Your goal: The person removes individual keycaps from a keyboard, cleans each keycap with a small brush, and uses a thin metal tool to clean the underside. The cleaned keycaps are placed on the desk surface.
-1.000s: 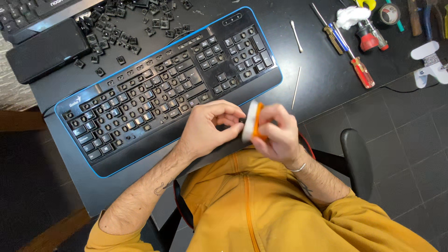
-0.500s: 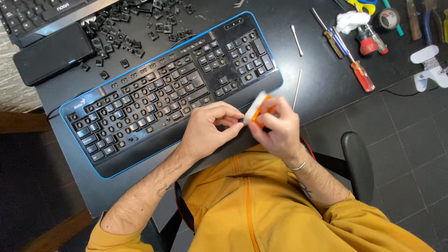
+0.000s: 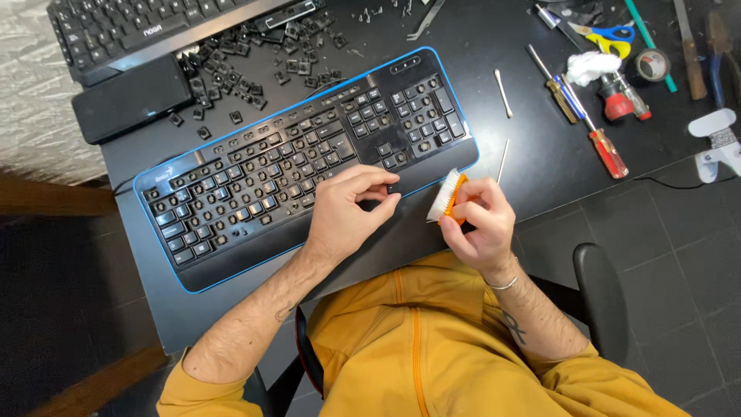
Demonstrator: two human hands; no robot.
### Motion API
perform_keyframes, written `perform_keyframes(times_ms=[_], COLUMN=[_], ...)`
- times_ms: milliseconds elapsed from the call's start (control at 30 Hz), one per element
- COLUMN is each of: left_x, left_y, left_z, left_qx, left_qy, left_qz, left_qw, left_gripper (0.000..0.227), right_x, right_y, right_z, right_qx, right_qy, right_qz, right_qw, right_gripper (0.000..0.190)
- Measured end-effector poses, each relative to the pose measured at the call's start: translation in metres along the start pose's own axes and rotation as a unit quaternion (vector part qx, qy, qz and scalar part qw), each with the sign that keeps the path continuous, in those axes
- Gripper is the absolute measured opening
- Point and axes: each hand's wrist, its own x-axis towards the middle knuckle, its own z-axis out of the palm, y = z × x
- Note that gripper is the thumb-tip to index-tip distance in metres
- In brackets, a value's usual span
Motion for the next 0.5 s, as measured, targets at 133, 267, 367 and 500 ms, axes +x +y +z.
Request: perform_keyframes(times_ms=[133,267,367,500], left_x=[0.001,0.02,0.049,0.103], left_y=[-0.002,-0.004,0.004,-0.008], left_z=[-0.001,0.001,0.008,0.016], left_qx=[0.032,0.109,0.209,0.304], left_qy=[0.012,-0.003,-0.02,-0.024], left_qz=[0.008,0.038,0.087,0.164], left_qw=[0.999,0.993,0.974,0.938], left_gripper=[0.029,0.026,0.023,0.02], right_x=[0.002,0.004,0.002,0.003], right_y=[-0.005,-0.006,-0.004,-0.005], right_z=[-0.001,-0.001,0.0,0.0], right_qx=[-0.02,-0.029,-0.039,-0.054], right_qy=[-0.005,0.001,0.009,0.013], right_qz=[-0.015,-0.03,-0.038,-0.036], right_qw=[1.0,0.999,0.998,0.998], right_gripper=[0.032,0.032,0.03,0.028])
